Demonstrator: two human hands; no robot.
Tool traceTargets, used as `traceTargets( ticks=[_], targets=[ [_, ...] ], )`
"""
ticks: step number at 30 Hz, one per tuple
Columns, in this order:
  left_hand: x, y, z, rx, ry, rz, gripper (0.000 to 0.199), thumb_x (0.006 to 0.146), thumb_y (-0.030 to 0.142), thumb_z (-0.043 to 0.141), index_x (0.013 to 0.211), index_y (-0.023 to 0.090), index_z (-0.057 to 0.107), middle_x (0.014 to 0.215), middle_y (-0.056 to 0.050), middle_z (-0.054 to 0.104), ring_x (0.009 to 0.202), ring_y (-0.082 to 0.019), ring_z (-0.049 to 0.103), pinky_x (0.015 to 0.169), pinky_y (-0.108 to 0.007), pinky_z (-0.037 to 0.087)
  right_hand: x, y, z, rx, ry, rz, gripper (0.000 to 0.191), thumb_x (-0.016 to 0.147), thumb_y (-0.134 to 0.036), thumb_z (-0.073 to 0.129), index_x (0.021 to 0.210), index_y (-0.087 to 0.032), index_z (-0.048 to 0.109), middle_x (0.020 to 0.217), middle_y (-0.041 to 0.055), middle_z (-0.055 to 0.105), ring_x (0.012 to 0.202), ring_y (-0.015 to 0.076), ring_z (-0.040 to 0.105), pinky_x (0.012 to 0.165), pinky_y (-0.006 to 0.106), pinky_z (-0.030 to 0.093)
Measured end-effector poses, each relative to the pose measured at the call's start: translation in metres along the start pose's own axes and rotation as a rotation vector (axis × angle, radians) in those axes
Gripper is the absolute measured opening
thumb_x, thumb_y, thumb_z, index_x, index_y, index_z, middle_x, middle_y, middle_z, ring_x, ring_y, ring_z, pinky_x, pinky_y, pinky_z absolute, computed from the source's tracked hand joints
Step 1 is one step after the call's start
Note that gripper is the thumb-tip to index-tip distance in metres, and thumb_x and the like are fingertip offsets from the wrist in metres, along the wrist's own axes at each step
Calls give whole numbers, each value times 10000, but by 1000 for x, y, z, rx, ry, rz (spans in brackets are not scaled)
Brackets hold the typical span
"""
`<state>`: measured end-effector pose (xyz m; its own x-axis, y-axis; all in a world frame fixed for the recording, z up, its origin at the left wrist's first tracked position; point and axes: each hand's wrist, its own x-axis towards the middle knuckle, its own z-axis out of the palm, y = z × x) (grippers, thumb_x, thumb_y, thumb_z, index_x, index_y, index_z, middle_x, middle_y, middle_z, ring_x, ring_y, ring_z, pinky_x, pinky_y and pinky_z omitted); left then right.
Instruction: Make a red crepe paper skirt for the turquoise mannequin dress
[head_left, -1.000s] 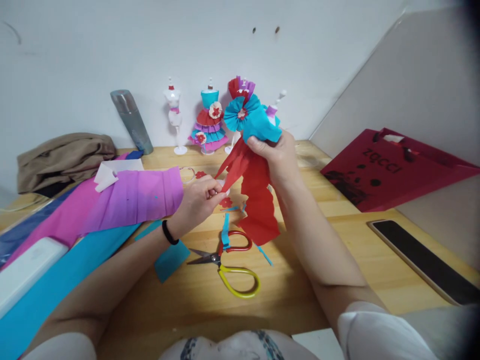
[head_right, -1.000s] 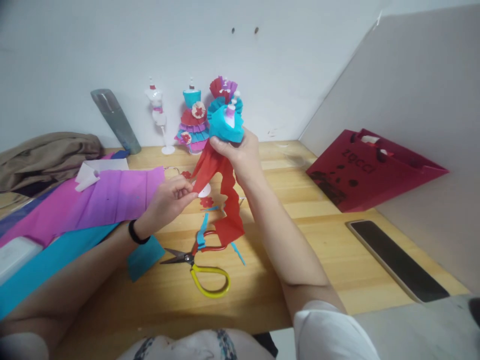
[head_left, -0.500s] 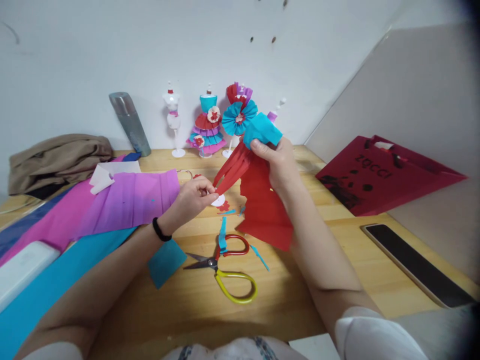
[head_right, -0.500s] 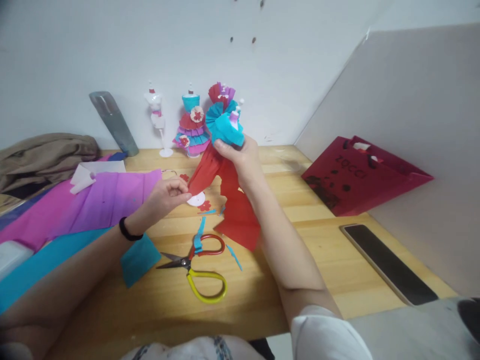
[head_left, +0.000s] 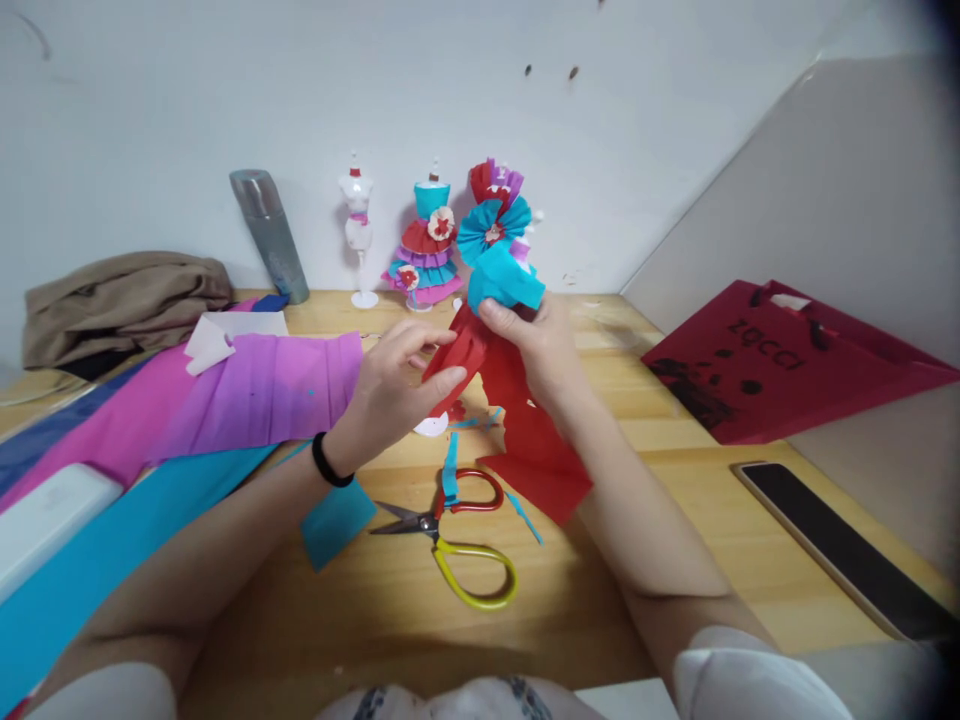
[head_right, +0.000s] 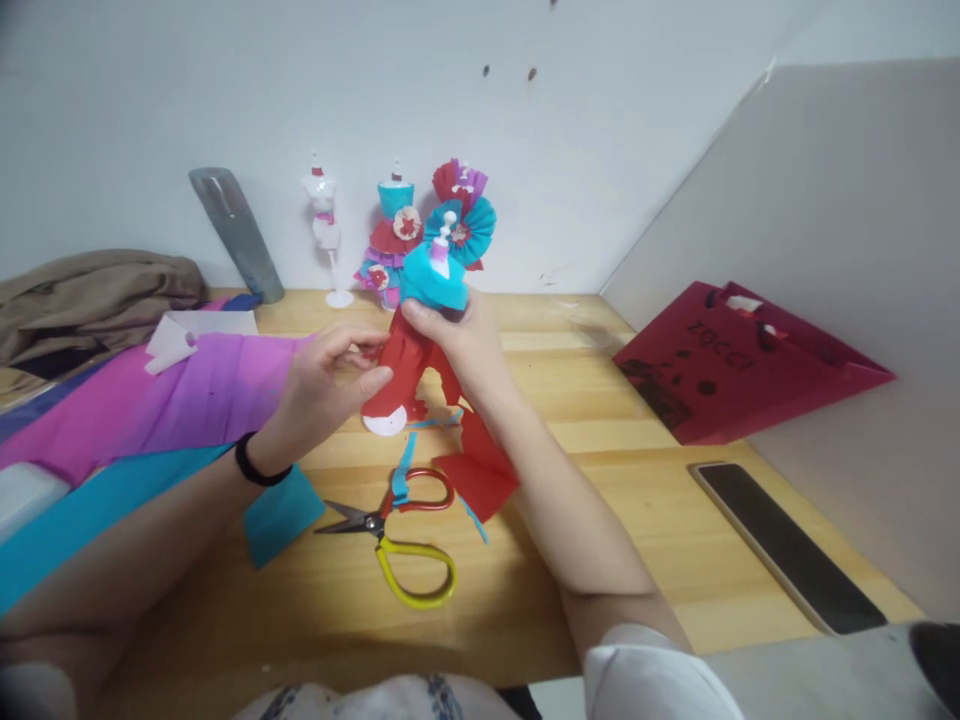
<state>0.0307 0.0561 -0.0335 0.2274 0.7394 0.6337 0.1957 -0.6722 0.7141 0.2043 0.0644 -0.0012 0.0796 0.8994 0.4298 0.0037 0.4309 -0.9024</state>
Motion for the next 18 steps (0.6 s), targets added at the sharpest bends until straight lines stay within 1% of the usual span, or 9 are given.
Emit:
traceTargets(
  ticks=[3,6,9,12,15,18],
  targets=[
    [2,-1,1,-17,26,-60,122,742,260,767,819,203,692,862,-40,703,764,-165,622,697,-303,520,-6,-1,6,-69,-55,12,284,694,-465,778,754,-244,610,785,8,637,780,202,556,782,373,498],
    [2,-4,3,-89,51,-141,149,716,278,789,759,191,675,767,-15,665,665,-134,588,631,-282,494,-9,3,8,-93,-68,38,294,702,-480,783,769,-251,611,784,5,631,777,205,569,783,379,496],
    [3,-5,4,-152,59,-192,138,721,287,756,724,186,662,701,2,636,615,-115,561,579,-257,463,-10,8,10,-21,-64,86,348,678,-507,819,756,-228,626,769,2,640,756,193,581,770,370,502],
    [3,-3,4,-200,54,-255,105,745,261,694,687,184,649,668,1,644,618,-117,573,586,-252,469,-11,10,12,56,-83,110,357,665,-508,843,755,-225,646,777,2,658,774,198,605,795,377,520],
    [3,5,3,-287,40,-380,114,747,254,685,671,179,646,635,1,652,600,-116,586,584,-249,476,-12,9,13,73,-97,89,335,662,-487,855,753,-240,647,771,1,660,785,210,614,821,394,530],
    [4,14,1,-363,11,-499,174,757,269,685,622,179,621,572,12,623,542,-105,559,532,-236,445,-12,8,14,126,-118,113,327,668,-475,855,768,-243,649,768,-2,657,764,204,612,825,395,531]
  ],
)
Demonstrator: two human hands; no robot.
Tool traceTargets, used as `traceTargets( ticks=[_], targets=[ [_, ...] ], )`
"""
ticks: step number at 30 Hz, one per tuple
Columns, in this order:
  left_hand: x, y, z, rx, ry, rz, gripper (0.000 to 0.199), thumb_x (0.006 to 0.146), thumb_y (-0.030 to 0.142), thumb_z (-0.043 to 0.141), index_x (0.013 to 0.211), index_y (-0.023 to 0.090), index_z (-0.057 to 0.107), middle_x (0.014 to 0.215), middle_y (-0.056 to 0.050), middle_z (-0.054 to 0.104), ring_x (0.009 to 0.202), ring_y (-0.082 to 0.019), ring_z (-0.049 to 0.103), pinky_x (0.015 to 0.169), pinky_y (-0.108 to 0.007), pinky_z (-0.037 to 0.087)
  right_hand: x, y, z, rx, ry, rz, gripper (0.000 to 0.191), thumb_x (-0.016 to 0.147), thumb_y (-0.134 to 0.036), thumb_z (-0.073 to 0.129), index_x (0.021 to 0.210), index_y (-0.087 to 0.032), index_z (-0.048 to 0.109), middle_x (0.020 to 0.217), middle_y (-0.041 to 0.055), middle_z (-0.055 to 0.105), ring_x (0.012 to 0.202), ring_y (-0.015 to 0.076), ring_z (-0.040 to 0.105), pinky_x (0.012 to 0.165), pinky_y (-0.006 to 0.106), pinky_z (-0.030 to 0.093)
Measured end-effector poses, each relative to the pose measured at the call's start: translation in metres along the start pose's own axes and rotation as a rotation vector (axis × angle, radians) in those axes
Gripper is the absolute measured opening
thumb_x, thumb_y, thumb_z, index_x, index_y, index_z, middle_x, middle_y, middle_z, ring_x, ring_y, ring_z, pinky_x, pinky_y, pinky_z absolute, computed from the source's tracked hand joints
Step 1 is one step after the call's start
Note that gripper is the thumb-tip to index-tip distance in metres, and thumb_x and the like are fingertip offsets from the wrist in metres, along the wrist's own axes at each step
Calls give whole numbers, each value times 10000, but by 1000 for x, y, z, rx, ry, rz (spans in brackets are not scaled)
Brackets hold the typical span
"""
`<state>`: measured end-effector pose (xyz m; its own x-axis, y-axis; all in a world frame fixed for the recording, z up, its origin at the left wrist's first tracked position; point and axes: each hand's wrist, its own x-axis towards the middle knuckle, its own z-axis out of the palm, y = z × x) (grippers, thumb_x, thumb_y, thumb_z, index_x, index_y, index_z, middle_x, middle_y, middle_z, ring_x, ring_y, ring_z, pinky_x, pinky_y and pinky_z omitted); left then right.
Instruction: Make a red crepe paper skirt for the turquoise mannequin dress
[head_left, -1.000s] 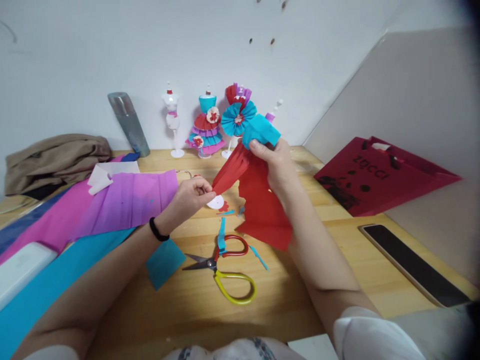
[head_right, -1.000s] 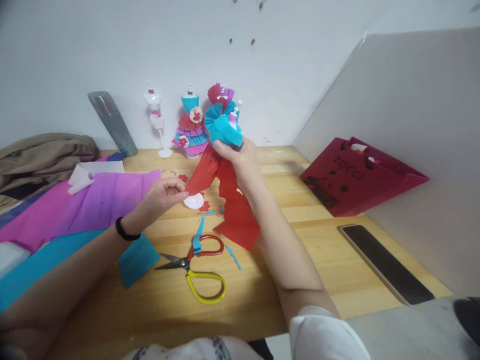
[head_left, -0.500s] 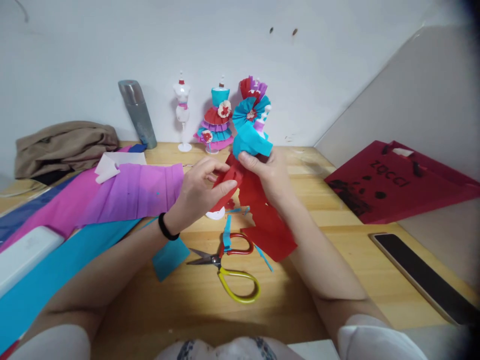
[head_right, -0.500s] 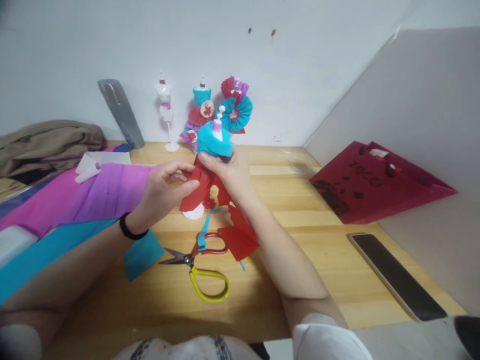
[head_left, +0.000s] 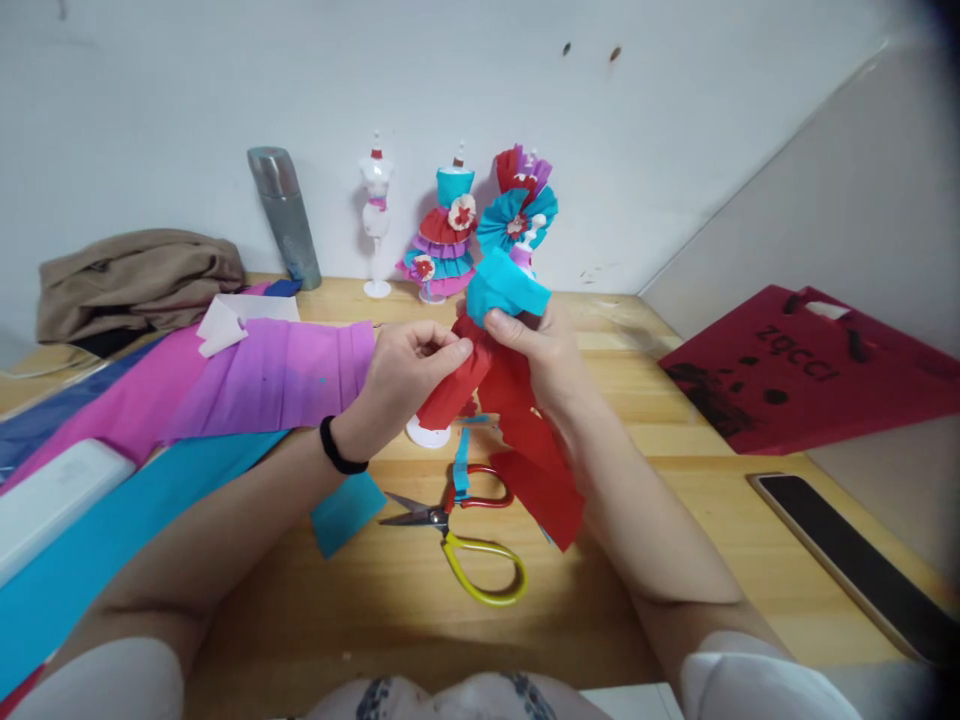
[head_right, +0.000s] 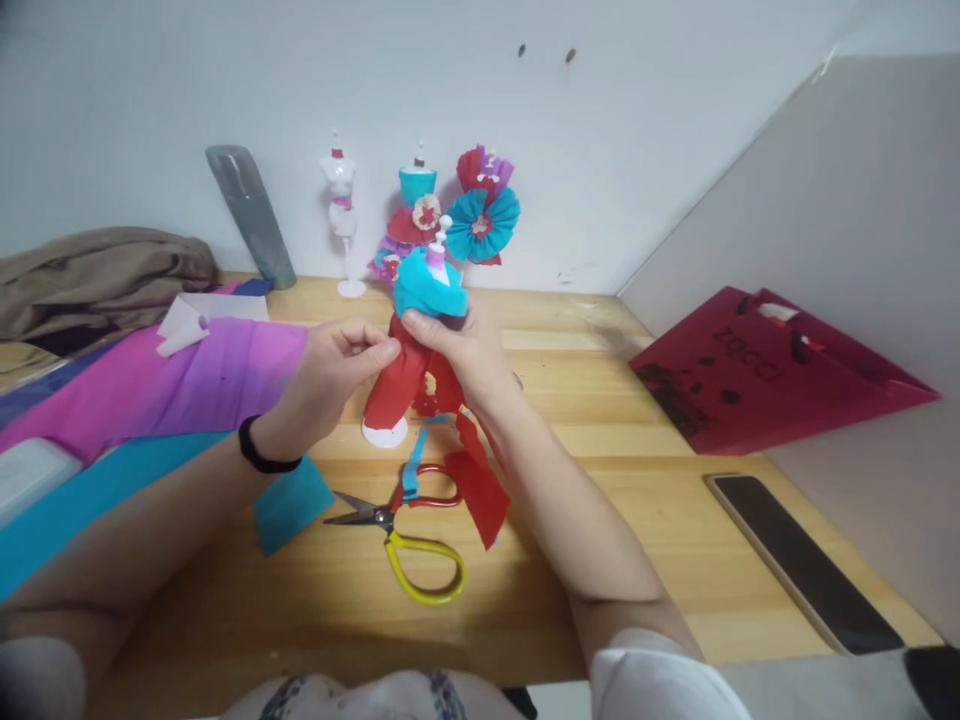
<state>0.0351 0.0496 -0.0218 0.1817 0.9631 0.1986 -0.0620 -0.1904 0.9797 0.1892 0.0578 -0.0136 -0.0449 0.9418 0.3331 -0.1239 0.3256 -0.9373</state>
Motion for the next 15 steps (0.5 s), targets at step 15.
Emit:
traceTargets(
  ticks=[15],
  targets=[
    [0,-11,0,156,-184,-78,392,791,444,626,519,195,491,483,37,417,470,-78,364,466,-253,249,12,-6,-18,155,57,-87,406,618,-455,878,900,-211,717,858,24,721,869,248,694,975,460,539]
  ],
)
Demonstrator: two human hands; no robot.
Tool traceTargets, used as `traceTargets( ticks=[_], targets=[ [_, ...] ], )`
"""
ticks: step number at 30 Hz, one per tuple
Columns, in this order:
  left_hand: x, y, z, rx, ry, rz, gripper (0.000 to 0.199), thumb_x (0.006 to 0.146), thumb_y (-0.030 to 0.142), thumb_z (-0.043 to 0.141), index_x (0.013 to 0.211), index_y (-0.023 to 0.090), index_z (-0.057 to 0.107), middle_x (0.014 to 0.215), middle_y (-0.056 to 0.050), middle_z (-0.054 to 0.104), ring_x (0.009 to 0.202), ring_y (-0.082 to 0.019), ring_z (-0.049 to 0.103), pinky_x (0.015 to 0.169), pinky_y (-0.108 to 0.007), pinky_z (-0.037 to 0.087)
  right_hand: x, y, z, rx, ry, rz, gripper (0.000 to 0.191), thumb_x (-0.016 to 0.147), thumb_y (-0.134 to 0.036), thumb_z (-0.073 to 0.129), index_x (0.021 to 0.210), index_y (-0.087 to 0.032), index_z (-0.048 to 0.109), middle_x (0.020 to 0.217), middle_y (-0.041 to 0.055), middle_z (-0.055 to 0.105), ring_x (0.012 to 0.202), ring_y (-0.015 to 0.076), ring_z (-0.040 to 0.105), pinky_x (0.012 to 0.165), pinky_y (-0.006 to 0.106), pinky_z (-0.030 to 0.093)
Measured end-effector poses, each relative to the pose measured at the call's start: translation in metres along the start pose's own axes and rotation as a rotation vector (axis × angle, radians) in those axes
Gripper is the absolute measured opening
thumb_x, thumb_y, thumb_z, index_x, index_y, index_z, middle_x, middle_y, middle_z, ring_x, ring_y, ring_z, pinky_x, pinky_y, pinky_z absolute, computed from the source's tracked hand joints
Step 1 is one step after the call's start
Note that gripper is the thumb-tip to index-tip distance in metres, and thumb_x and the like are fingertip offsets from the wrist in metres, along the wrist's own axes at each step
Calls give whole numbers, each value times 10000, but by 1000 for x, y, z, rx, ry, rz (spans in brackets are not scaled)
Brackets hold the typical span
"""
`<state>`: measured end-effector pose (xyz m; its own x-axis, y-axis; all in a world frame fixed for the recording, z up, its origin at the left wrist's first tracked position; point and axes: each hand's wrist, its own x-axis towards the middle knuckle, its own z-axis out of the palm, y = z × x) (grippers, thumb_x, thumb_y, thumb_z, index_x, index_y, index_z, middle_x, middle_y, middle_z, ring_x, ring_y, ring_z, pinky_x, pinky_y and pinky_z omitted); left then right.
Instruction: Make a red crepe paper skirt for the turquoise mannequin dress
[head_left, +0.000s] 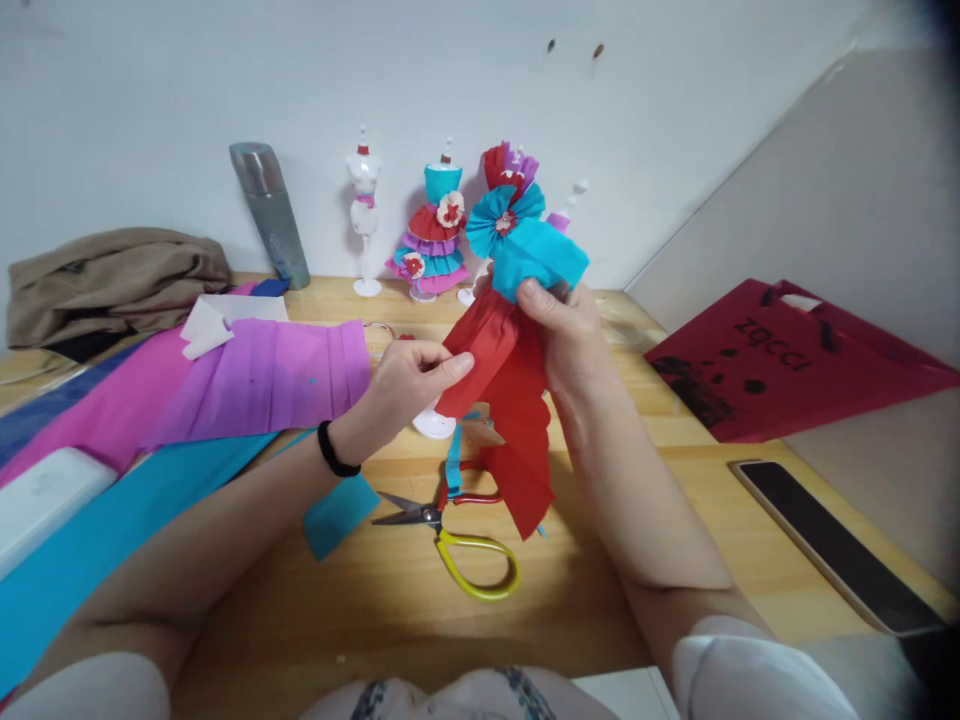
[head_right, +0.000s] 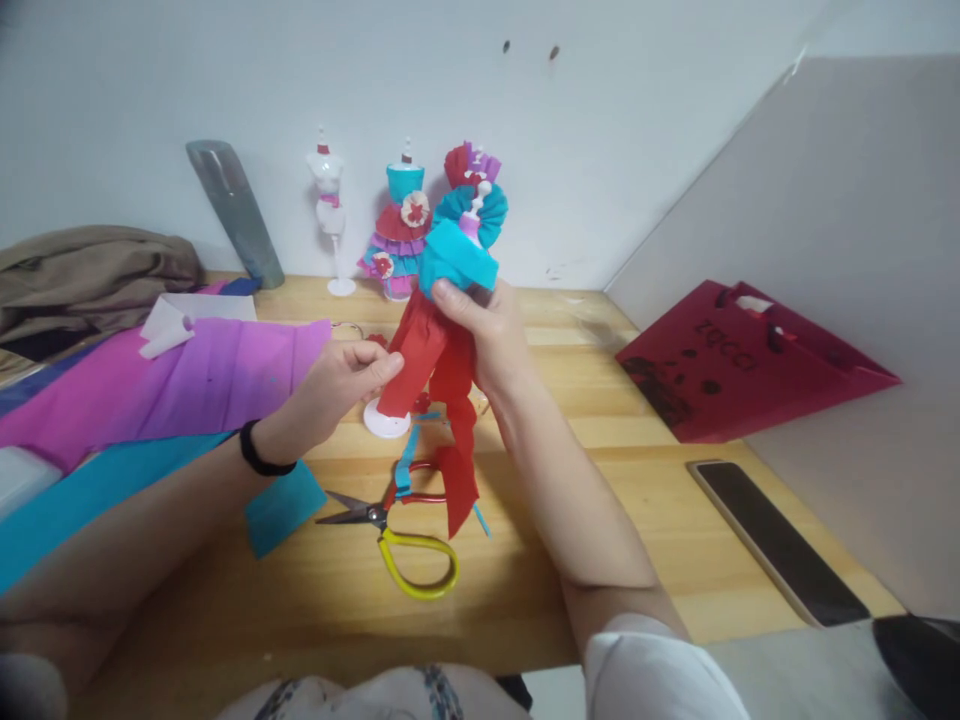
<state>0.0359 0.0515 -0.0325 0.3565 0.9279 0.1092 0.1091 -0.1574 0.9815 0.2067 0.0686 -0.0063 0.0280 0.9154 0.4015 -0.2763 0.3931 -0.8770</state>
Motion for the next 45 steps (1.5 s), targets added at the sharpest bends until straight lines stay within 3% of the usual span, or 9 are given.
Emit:
traceTargets(
  ticks=[8,13,15,17,20,25,33,40,45],
  targets=[
    [-7,-14,12,42,-89,-18,477,810,526,600,507,201,429,490,45,387,479,-73,348,472,-247,237,18,-8,-41,-8,-69,-89,480,597,-618,851,889,-266,705,1031,97,755,1200,359,646,1025,543,541],
    [8,-10,-16,209,-210,-81,586,835,605,591,452,204,400,435,47,331,444,-73,309,463,-266,211,23,1,-47,58,-74,-72,522,591,-558,858,987,-261,693,985,75,760,1126,342,687,976,506,572],
    [17,-6,-32,284,-67,37,518,787,545,678,484,195,445,485,37,420,491,-82,390,493,-256,280,21,5,-42,62,-98,-51,519,613,-522,843,1026,-247,691,939,61,762,1086,341,705,960,499,578],
    [25,-7,-42,275,-22,90,306,745,472,750,736,179,664,724,-12,665,681,-137,588,628,-264,442,18,7,-35,35,-150,-18,519,618,-518,838,1029,-235,696,923,58,765,1060,342,714,958,494,577],
    [34,-18,-45,106,-153,116,489,656,436,836,1050,175,708,1157,-112,739,1053,-250,680,892,-371,535,13,9,-25,9,-265,44,564,588,-560,847,1018,-224,707,929,66,769,1024,342,720,965,494,569],
    [41,-26,-51,-51,-411,139,483,673,421,853,1055,171,697,1111,-124,753,1063,-280,714,923,-409,571,21,12,-12,-53,-428,66,497,611,-539,868,957,-218,714,929,47,767,993,281,719,1010,448,535],
    [29,13,-87,206,-151,230,456,682,395,821,1060,157,730,1156,-119,746,1093,-265,695,954,-387,553,53,25,7,-92,-668,83,515,564,-616,863,863,-221,723,935,74,774,1072,304,711,948,459,567],
    [35,3,-77,159,-138,272,637,670,387,826,1242,165,656,1165,-124,742,1022,-249,709,907,-385,564,55,31,4,-107,-662,44,448,621,-585,854,886,-239,752,947,39,768,1043,259,701,965,437,555],
    [33,2,-67,225,-73,288,436,677,414,806,1019,154,728,1055,-101,763,961,-240,700,867,-375,560,54,31,9,-149,-595,38,465,642,-618,838,885,-228,770,990,41,772,1071,263,691,1009,450,523]
  ],
)
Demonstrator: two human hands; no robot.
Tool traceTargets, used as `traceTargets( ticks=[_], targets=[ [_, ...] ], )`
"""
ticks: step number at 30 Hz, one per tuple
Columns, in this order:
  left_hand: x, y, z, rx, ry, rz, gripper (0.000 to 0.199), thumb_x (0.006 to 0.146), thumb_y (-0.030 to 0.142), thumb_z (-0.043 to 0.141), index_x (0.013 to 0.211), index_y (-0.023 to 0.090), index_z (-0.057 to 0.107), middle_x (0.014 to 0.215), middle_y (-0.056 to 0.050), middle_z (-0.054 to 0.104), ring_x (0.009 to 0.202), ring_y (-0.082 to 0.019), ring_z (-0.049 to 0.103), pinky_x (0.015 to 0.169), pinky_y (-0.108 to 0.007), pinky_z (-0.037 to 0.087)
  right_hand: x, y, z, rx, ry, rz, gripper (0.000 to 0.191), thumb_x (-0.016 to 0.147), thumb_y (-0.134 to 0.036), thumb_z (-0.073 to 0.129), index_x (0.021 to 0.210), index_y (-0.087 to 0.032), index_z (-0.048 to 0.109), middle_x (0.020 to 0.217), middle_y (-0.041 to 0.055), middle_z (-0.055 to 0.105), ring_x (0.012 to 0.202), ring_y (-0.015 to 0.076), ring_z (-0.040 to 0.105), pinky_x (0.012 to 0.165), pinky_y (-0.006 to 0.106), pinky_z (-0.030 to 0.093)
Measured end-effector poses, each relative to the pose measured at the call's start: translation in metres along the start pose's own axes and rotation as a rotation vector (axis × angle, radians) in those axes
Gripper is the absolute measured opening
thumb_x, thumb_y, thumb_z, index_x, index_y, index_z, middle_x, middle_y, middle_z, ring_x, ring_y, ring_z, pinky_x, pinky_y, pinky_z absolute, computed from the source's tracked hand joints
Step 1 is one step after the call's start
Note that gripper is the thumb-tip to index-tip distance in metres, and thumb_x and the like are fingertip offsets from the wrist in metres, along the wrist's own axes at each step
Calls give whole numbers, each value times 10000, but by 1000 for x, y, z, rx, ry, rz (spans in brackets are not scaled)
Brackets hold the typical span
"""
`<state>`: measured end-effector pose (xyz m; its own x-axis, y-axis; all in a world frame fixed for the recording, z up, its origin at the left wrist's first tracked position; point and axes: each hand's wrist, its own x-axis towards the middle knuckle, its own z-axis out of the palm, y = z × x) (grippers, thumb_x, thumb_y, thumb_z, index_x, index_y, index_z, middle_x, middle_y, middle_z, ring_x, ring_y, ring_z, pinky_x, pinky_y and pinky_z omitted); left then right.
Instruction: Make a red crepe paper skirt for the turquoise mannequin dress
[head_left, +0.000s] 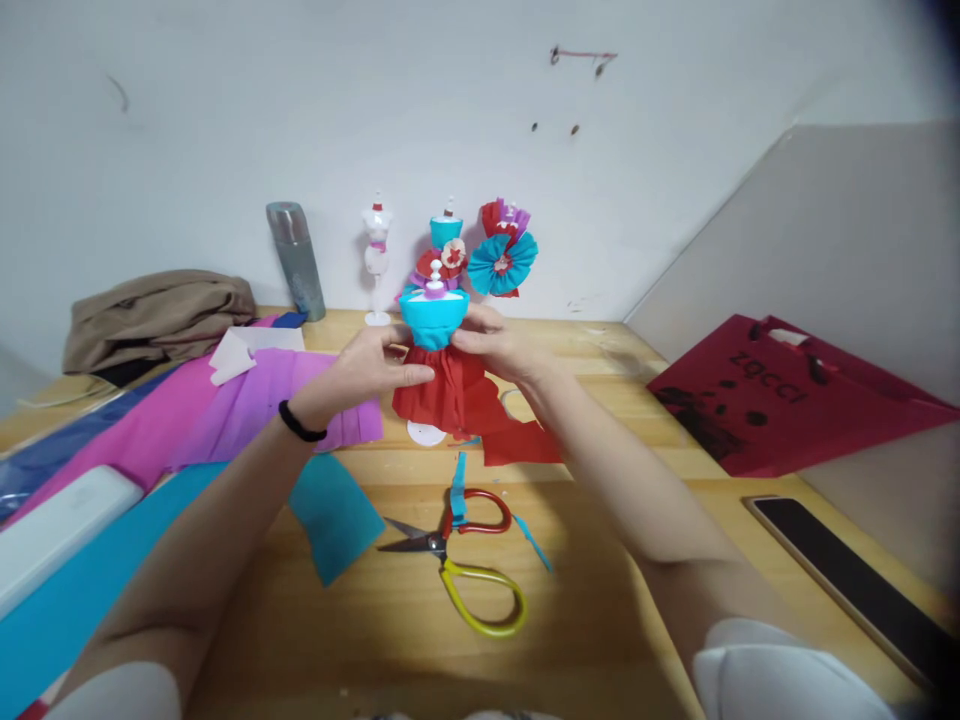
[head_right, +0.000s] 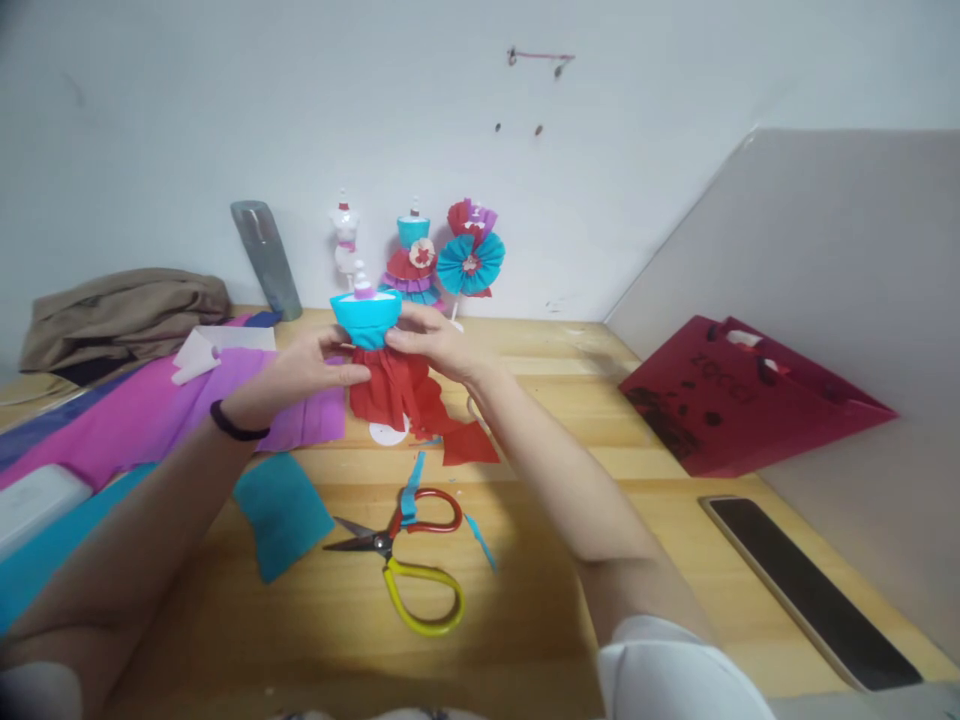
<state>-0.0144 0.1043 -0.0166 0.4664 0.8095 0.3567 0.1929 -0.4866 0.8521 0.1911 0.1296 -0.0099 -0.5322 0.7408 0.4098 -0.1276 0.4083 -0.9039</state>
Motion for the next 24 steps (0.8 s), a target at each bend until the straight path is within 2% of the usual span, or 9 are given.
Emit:
traceTargets(
  ticks=[5,8,11,13,14,17,20,22,24],
  targets=[
    [-4,4,8,-40,71,-12,339,717,414,768,916,143,728,955,-101,778,876,-227,703,824,-373,570,-11,-15,7,-95,-58,35,428,730,-582,802,1009,-259,767,1154,33,764,1132,248,671,1085,438,482],
    [-4,3,8,-54,100,-2,305,725,388,772,906,145,736,958,-102,781,893,-225,705,870,-383,566,-32,-29,1,-287,-116,85,435,732,-447,831,1125,-281,745,1177,43,760,1108,255,671,983,419,540],
    [-2,1,5,-42,150,-3,288,698,391,792,839,147,730,890,-84,772,857,-217,698,854,-371,565,-53,-35,-11,-568,-177,193,288,664,-259,840,945,-268,776,876,8,775,764,214,675,707,332,556],
    [-2,2,5,-40,179,-16,291,692,399,794,816,147,722,871,-76,766,851,-218,696,835,-361,564,-59,-33,-17,-781,-152,298,78,698,-173,740,709,-250,737,634,-22,692,542,166,562,573,309,475],
    [-2,2,5,-41,186,-23,296,691,402,792,821,145,720,871,-74,765,857,-221,697,830,-359,565,-59,-32,-18,-872,-102,325,126,714,-150,689,633,-245,700,571,-24,656,496,158,522,550,312,442],
    [-4,6,6,-52,182,-40,319,689,410,786,842,136,723,878,-82,769,888,-237,706,824,-357,570,-44,-23,-19,-1017,158,223,165,730,-134,622,619,-244,673,620,21,683,570,216,578,620,370,463],
    [-5,8,7,-58,179,-57,327,690,421,786,844,140,725,885,-82,778,906,-251,715,803,-357,580,-21,-9,-17,-991,406,14,230,746,-109,563,789,-255,734,857,68,766,809,300,677,808,451,513],
    [-6,8,6,-54,195,-60,333,683,427,796,847,145,732,892,-77,784,910,-257,719,797,-360,586,-10,6,-16,-915,432,-36,308,742,-96,555,915,-263,747,982,74,779,951,319,688,932,483,510],
    [-6,7,5,-63,214,-54,355,675,438,803,869,147,744,920,-80,790,927,-262,722,813,-368,590,-9,22,-15,-861,346,-23,388,712,-97,593,1047,-231,736,1115,96,766,1093,335,666,1043,519,477]
  ],
)
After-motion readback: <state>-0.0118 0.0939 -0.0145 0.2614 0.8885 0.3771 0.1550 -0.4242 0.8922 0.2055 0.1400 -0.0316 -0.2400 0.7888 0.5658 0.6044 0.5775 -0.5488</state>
